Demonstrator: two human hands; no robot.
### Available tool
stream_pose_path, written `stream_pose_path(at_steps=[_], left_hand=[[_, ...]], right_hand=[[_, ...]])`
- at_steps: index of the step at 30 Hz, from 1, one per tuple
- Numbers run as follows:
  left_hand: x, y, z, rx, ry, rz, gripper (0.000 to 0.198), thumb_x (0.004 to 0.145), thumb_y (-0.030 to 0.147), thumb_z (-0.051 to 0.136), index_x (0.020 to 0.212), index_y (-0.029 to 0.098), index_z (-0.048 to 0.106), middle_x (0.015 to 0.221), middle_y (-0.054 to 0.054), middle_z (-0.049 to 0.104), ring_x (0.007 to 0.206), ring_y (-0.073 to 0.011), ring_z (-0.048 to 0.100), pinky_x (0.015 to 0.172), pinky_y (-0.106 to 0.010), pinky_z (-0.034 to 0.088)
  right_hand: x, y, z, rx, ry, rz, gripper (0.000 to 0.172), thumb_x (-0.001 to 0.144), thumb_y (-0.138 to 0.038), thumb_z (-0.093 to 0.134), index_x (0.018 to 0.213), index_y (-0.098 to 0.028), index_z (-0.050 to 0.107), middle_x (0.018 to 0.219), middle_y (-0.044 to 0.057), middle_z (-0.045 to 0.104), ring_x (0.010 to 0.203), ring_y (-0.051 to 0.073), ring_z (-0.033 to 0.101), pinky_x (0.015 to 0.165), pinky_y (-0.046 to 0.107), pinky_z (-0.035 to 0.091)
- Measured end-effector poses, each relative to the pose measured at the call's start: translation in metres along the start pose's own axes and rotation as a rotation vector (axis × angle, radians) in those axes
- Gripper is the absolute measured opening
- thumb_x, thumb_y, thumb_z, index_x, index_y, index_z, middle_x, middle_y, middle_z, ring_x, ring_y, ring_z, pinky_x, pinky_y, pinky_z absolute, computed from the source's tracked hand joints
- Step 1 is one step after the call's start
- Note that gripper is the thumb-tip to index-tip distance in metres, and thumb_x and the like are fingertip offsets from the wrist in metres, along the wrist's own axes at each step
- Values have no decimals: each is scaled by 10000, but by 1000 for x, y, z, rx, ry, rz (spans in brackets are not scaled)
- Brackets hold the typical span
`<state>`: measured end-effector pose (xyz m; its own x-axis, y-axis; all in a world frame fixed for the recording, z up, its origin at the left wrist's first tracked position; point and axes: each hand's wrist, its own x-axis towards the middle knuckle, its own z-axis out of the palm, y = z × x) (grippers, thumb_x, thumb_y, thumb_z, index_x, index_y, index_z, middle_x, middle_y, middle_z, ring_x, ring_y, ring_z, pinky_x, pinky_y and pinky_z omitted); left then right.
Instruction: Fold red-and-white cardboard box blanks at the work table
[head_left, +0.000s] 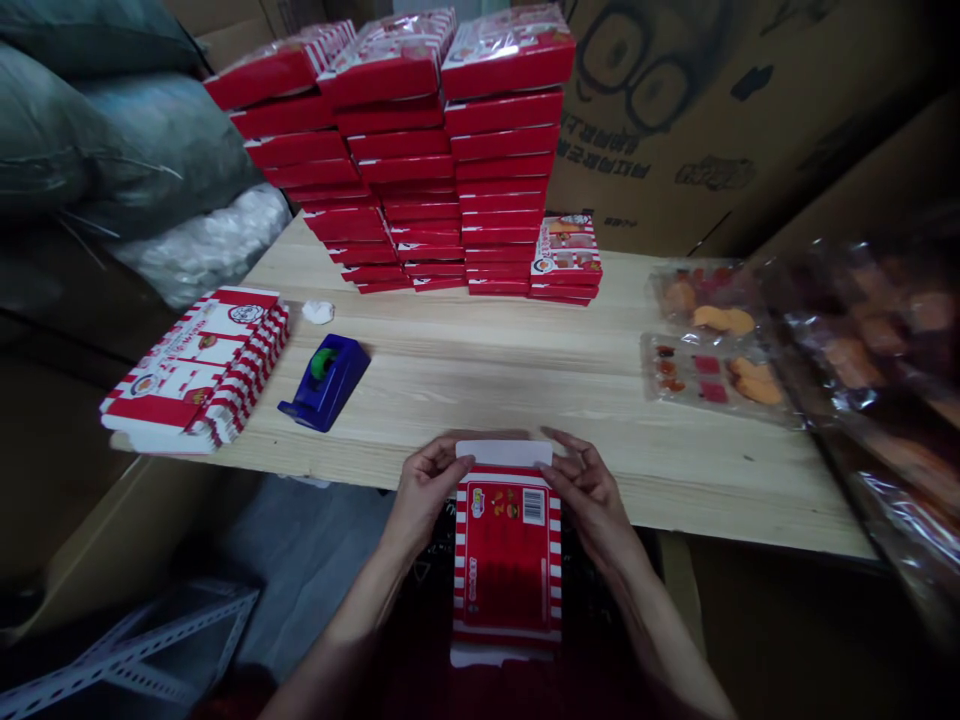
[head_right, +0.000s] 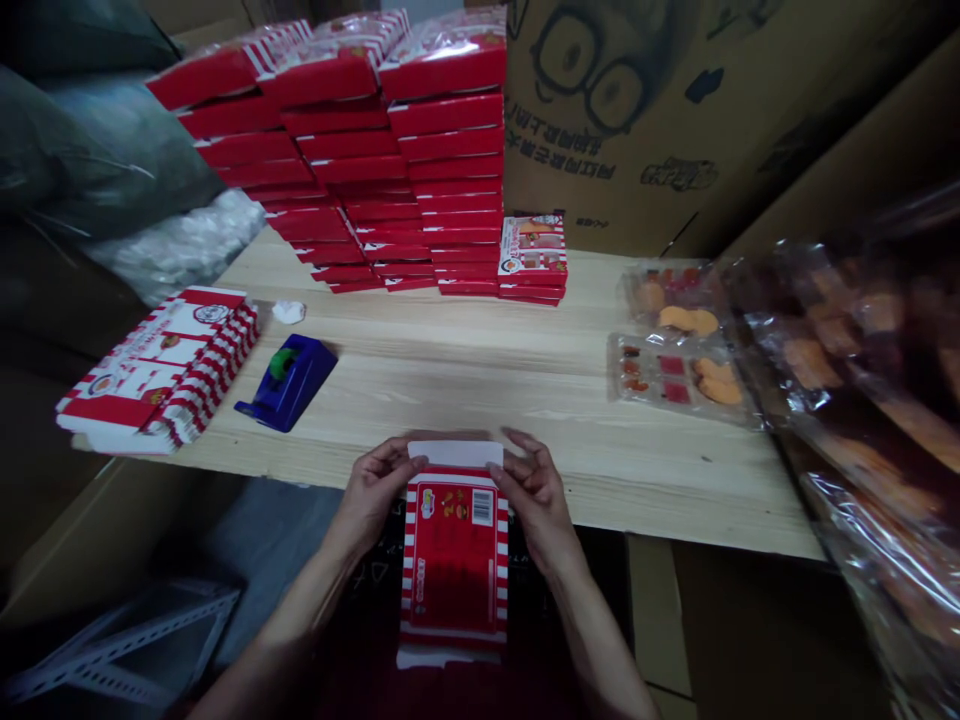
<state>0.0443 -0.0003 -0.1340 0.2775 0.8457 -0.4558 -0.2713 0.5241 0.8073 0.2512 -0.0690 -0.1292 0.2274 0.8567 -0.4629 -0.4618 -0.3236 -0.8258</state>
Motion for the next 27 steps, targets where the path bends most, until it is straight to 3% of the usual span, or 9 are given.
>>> stream_pose_path(at_steps=[3,5,7,11,13,15,18,23,27], left_hand=[[-5,2,4,-128,-99,-136,189,825,272,820,975,168,770,933,-38,779,800,-144,706,813,-259,546],[-7,0,6,-179,-138,-190,228,855,286,790,1053,173,787,986,-63,796,838,-168,726,844,-285,556],[-8,0,8,-128,-172,-188,277,910,313,735,1155,195,782,1086,-86,799,916,-196,741,881,-312,560],[-6,3,4,286,-264,116,311,1018,315,596,1286,278,749,1382,-75,701,1295,-246,631,1121,-389,458],[-5,5,-1,445,-317,285,306,1031,282,574,1278,306,754,1400,-60,691,1371,-243,576,1178,-412,408],[-6,5,-6,507,-342,354,304,1035,252,566,1253,324,765,1350,-54,722,1325,-233,614,1147,-419,443],[-7,5,-9,533,-336,344,297,1036,234,566,1210,337,783,1257,-48,767,1233,-217,673,1084,-407,497],[-9,15,-2,544,-378,255,221,999,301,644,1140,298,813,1278,-70,757,1223,-247,683,1071,-425,512],[-9,27,5,563,-361,164,220,978,352,675,1142,294,810,1220,-75,783,1136,-254,726,1010,-421,551]], right_hand=[[-3,-13,-11,77,-217,139,663,872,-310,821,1463,-412,540,1173,5,794,1017,200,758,943,395,597],[-2,-15,-18,93,-326,228,553,899,-333,791,1420,-377,612,1174,14,797,1018,202,758,960,400,593],[1,-11,-22,105,-332,269,407,884,-360,802,1283,-339,725,1112,17,816,973,205,768,954,400,595],[5,-2,-18,68,-200,205,260,842,-390,836,1091,-321,813,1127,21,820,983,207,765,963,389,586],[4,0,-16,20,-168,138,233,846,-417,828,1061,-327,825,1180,27,808,1080,218,743,1007,388,559],[2,1,-17,-64,-170,64,219,857,-441,814,1047,-334,831,1225,31,793,1182,231,703,1059,395,520],[-3,-3,-20,-218,-225,0,227,900,-468,766,1070,-331,827,1289,46,763,1247,254,661,1087,430,487],[-5,-22,-15,-355,-234,4,173,907,-470,756,903,-308,818,1139,48,804,1060,263,720,978,472,533],[-2,-36,-14,-433,-360,37,247,910,-466,746,1118,-349,808,1176,40,801,1152,284,708,1072,535,496]])
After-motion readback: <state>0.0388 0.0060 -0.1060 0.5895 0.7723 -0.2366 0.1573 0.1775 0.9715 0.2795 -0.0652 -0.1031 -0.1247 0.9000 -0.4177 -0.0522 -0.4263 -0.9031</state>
